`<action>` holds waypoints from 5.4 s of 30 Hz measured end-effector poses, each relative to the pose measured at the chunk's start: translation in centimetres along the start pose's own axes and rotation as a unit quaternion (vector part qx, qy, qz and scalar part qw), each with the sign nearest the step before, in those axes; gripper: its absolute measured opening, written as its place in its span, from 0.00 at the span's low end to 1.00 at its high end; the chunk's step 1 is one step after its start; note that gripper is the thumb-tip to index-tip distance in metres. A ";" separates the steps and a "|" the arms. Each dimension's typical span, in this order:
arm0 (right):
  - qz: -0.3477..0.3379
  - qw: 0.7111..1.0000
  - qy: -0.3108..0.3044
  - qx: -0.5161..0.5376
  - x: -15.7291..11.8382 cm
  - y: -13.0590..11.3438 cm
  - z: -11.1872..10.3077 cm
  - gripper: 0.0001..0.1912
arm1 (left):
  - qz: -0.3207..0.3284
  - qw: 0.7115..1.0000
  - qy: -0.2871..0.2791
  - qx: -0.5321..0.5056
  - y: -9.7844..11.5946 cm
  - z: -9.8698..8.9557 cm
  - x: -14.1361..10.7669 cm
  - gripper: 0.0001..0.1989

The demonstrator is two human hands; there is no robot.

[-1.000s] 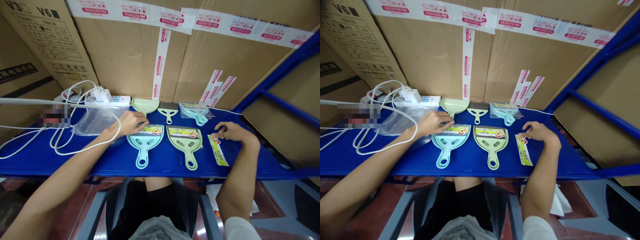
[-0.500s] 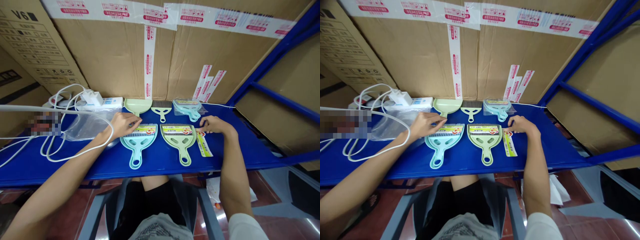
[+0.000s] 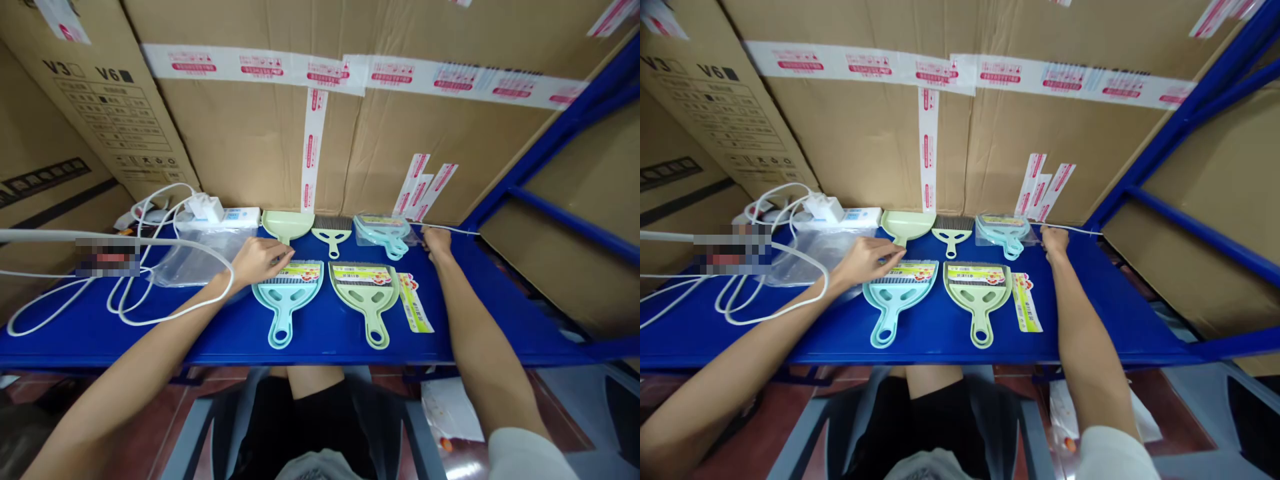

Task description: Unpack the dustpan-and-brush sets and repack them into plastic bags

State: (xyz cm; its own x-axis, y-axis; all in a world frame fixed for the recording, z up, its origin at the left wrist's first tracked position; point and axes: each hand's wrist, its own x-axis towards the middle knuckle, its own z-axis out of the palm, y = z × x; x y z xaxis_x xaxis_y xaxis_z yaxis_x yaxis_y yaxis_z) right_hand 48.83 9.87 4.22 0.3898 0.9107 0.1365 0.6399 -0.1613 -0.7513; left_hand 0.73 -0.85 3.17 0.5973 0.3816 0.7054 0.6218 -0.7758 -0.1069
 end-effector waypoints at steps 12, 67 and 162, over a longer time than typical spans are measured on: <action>0.000 0.998 0.051 0.042 -0.4 0.8 2.9 0.14 | -0.009 1.000 -0.010 -0.005 0.0 -0.1 -0.1 0.14; -0.417 0.908 0.030 -0.032 -11.3 -7.5 5.4 0.12 | -0.022 0.998 -0.063 0.003 0.3 0.3 -0.1 0.17; -0.528 0.592 -0.605 0.074 -25.2 -10.6 5.5 0.21 | -0.059 0.968 -0.234 -0.072 1.2 1.1 0.2 0.21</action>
State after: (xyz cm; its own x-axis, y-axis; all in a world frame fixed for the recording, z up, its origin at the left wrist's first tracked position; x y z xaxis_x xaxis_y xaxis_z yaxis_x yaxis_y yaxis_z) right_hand 28.60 -9.27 5.15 -0.9918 0.0949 0.0853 0.0046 0.6940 -0.7199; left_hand 2.17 -1.11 2.41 0.7113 0.6320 0.3078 0.6432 -0.7617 0.0776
